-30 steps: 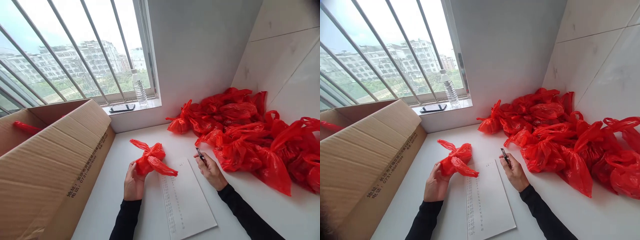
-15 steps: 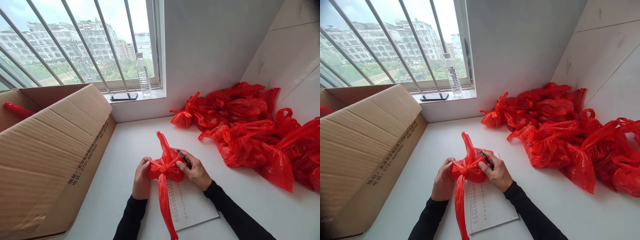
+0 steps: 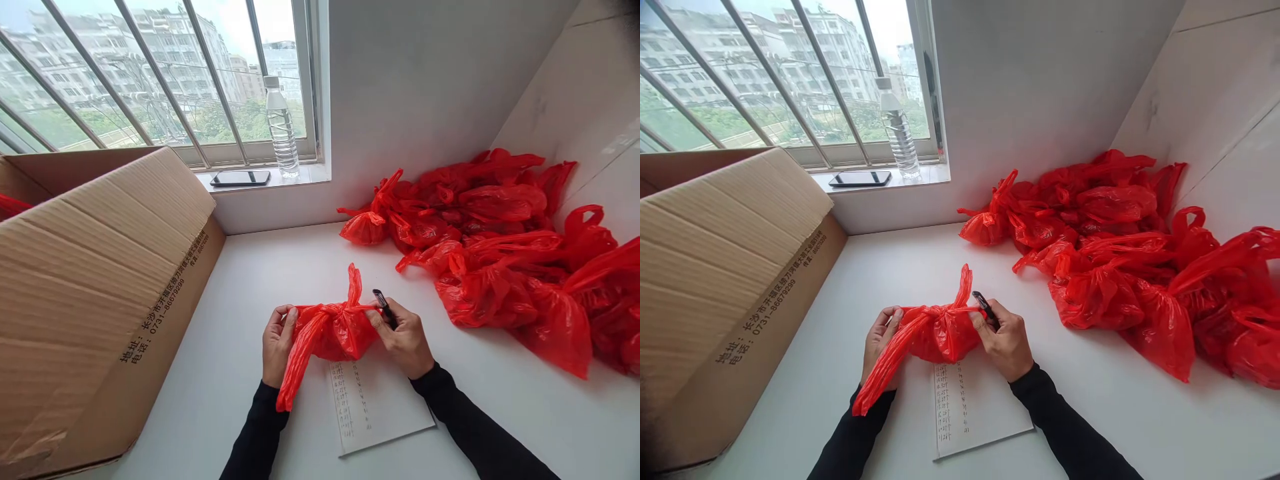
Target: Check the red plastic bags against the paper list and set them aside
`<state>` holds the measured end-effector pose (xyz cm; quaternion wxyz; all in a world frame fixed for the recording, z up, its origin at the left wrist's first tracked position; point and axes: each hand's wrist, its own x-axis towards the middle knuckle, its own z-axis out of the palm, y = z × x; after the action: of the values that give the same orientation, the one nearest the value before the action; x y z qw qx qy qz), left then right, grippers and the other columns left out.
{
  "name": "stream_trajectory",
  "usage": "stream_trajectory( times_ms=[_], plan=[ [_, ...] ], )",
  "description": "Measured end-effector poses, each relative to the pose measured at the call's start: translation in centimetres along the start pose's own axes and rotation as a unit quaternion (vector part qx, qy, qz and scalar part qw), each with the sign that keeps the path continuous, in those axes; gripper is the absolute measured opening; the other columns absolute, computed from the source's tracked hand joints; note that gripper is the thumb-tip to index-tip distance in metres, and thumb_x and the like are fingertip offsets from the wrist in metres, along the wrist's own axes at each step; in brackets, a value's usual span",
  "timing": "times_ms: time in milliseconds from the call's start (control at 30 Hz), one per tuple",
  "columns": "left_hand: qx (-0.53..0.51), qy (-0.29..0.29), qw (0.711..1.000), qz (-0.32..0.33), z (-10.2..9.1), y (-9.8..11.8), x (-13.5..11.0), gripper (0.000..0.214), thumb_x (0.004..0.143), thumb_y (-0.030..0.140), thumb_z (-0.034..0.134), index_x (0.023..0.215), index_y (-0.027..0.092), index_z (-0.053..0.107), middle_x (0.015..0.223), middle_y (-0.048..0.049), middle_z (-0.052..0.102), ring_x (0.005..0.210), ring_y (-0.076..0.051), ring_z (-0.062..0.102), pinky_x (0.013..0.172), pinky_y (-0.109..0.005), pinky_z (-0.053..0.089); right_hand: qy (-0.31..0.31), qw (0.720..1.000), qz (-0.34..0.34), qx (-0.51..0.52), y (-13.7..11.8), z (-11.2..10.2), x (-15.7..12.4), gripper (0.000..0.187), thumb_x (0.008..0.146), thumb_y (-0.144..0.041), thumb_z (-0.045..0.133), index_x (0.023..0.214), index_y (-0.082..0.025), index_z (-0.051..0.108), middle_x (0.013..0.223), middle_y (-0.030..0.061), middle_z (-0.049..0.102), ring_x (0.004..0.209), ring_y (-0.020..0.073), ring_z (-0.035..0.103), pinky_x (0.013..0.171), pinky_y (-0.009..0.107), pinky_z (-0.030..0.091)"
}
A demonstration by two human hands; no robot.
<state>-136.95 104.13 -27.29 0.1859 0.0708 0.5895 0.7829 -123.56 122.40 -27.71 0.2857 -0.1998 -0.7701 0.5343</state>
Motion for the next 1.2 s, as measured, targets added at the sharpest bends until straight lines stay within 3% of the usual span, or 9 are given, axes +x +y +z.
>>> stream_trajectory(
  times_ms=[200, 333, 467, 567, 667, 867, 967, 1133, 1200],
  plan=[
    [-0.016, 0.04, 0.998, 0.035, 0.1, -0.3, 0.2, 0.034, 0.08, 0.048, 0.077, 0.091, 0.022, 0.058, 0.073, 0.0027, 0.069, 0.056, -0.012, 0.06, 0.055, -0.023, 0.049, 0.04, 0.999, 0.001, -0.001, -0.2, -0.5, 0.4, 0.026, 0.091, -0.043, 0.063, 0.083, -0.019, 0.065, 0.063, -0.0051, 0.042, 0.058, 0.0122, 0.039, 0.057, 0.024, 0.037],
    [0.036, -0.019, 0.997, 0.065, 1.0, 0.9, -1.5, 0.027, 0.087, 0.045, 0.069, 0.101, 0.024, 0.059, 0.094, -0.0032, 0.073, 0.071, -0.017, 0.066, 0.064, -0.028, 0.052, 0.031, 0.998, -0.059, -0.02, -1.0, -0.9, 0.2, 0.019, 0.092, -0.036, 0.06, 0.098, -0.021, 0.07, 0.074, -0.0018, 0.052, 0.063, 0.014, 0.046, 0.061, 0.026, 0.042],
    [0.152, -0.079, 0.973, 0.158, 1.7, 1.5, -3.0, 0.035, 0.082, 0.037, 0.074, 0.115, 0.027, 0.067, 0.123, -0.0102, 0.067, 0.108, -0.028, 0.065, 0.089, -0.038, 0.052, -0.007, 0.988, -0.142, -0.061, -1.6, -0.8, -0.4, 0.037, 0.086, -0.035, 0.071, 0.122, -0.027, 0.067, 0.088, 0.0013, 0.055, 0.075, 0.0178, 0.056, 0.073, 0.031, 0.05],
    [0.225, -0.122, 0.945, 0.205, 1.6, 1.2, -3.2, 0.031, 0.08, 0.033, 0.077, 0.11, 0.028, 0.074, 0.13, -0.0114, 0.062, 0.12, -0.032, 0.058, 0.1, -0.042, 0.046, -0.056, 0.985, -0.149, -0.061, -1.7, -0.5, -0.6, 0.03, 0.085, -0.037, 0.074, 0.112, -0.027, 0.068, 0.092, 0.0032, 0.059, 0.082, 0.02, 0.061, 0.077, 0.034, 0.052],
    [0.255, -0.133, 0.931, 0.225, 1.3, 0.8, -3.0, 0.014, 0.083, 0.031, 0.075, 0.096, 0.028, 0.077, 0.127, -0.011, 0.061, 0.121, -0.032, 0.057, 0.1, -0.042, 0.046, -0.074, 0.983, -0.158, -0.055, -1.6, -0.5, -0.5, 0.024, 0.084, -0.038, 0.076, 0.102, -0.025, 0.067, 0.091, 0.0031, 0.06, 0.081, 0.0197, 0.061, 0.074, 0.033, 0.051],
    [0.273, -0.089, 0.93, 0.23, 1.4, 0.7, -2.8, 0.012, 0.09, 0.031, 0.066, 0.082, 0.025, 0.073, 0.121, -0.0094, 0.064, 0.115, -0.028, 0.059, 0.098, -0.04, 0.045, -0.115, 0.978, -0.166, -0.06, -1.5, -0.7, -0.1, 0.015, 0.091, -0.035, 0.069, 0.084, -0.022, 0.063, 0.081, 0.0013, 0.057, 0.073, 0.017, 0.056, 0.067, 0.03, 0.046],
    [0.264, -0.044, 0.935, 0.231, 1.4, 1.0, -2.5, 0.015, 0.091, 0.034, 0.065, 0.081, 0.024, 0.07, 0.12, -0.0087, 0.064, 0.116, -0.028, 0.059, 0.097, -0.039, 0.046, -0.084, 0.983, -0.153, -0.052, -1.4, -1.3, 0.3, 0.019, 0.094, -0.037, 0.065, 0.083, -0.022, 0.062, 0.08, 0.0013, 0.055, 0.072, 0.0167, 0.054, 0.067, 0.03, 0.044],
    [0.174, 0.068, 0.969, 0.164, 0.2, 1.3, -1.4, 0.022, 0.09, 0.043, 0.065, 0.085, 0.023, 0.066, 0.119, -0.0084, 0.066, 0.103, -0.025, 0.063, 0.085, -0.034, 0.05, 0.004, 0.994, -0.101, -0.041, -0.8, -2.8, 1.1, 0.024, 0.096, -0.039, 0.06, 0.08, -0.022, 0.056, 0.075, -0.0014, 0.048, 0.062, 0.0138, 0.043, 0.059, 0.028, 0.039],
    [0.165, 0.075, 0.967, 0.177, -0.2, 1.4, -1.4, 0.019, 0.089, 0.042, 0.066, 0.089, 0.023, 0.067, 0.12, -0.0084, 0.066, 0.106, -0.025, 0.063, 0.089, -0.035, 0.05, 0.015, 0.996, -0.082, -0.037, -0.5, -3.1, 1.2, 0.025, 0.096, -0.039, 0.059, 0.079, -0.022, 0.055, 0.074, -0.0023, 0.048, 0.059, 0.0128, 0.04, 0.057, 0.027, 0.037]
  ],
)
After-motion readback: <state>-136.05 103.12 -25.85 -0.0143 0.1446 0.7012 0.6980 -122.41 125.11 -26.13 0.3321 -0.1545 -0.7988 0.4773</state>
